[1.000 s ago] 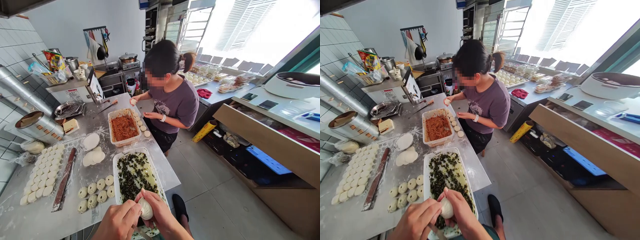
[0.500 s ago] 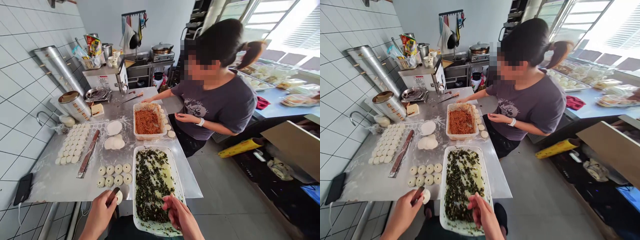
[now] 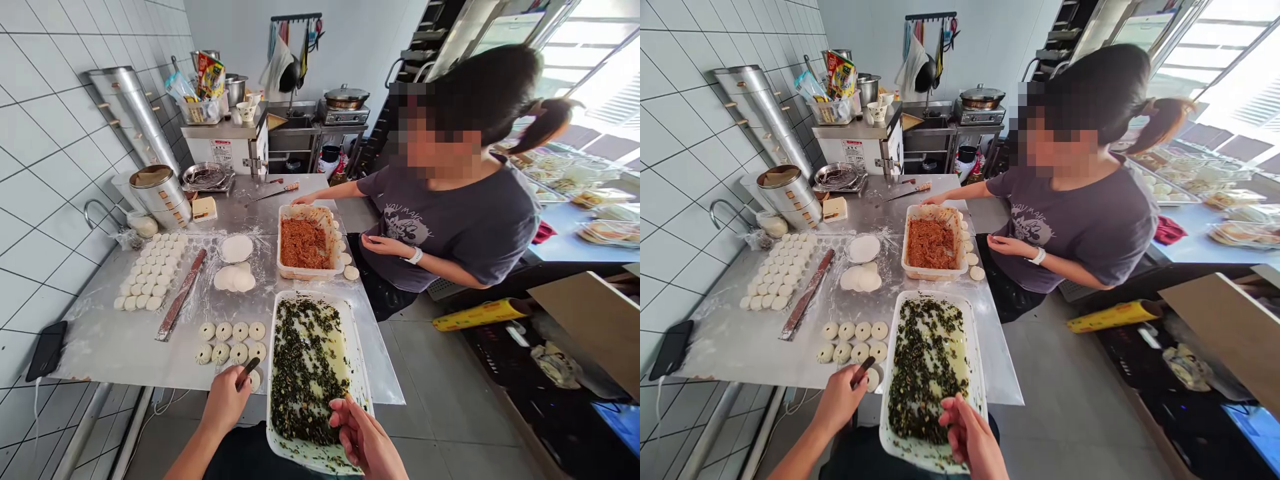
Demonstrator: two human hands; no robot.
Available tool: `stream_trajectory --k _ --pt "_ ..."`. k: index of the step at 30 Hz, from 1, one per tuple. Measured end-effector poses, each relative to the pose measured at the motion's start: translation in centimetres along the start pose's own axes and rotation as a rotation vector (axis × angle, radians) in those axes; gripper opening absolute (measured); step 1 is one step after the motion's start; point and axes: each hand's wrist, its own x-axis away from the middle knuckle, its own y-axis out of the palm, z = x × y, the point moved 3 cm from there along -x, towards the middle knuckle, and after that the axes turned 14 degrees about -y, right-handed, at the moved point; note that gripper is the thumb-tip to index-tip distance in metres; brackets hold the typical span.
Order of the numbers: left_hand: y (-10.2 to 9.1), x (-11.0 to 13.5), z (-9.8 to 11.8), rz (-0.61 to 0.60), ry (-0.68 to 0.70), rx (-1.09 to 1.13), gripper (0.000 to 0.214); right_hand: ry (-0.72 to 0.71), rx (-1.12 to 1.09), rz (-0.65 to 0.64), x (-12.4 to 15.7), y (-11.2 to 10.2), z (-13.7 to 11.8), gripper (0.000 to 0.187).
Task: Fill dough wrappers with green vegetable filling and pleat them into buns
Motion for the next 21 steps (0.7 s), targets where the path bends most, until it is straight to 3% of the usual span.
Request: stream_trajectory --k 4,11,16,21 --pt "1.4 -0.8 -0.2 0.004 0.037 0.022 0.026 -0.002 -0.005 0.017 0.1 -0.4 0.3 0.047" --pt "0.8 0.8 -3.0 0.124 0.015 0.065 0.044 0.012 -0.048 0.07 0.7 -1.6 0.1 0.048" --pt "4.3 0.8 -4.1 0.141 -0.004 0.061 0.06 0.007 -0.019 0.077 0.8 -1.4 -0.3 0.046" --pt "7.0 0.0 -3.9 0.132 0.01 0.075 0.049 0.019 -0.04 0.079 0.7 -1.4 -0.1 0.045"
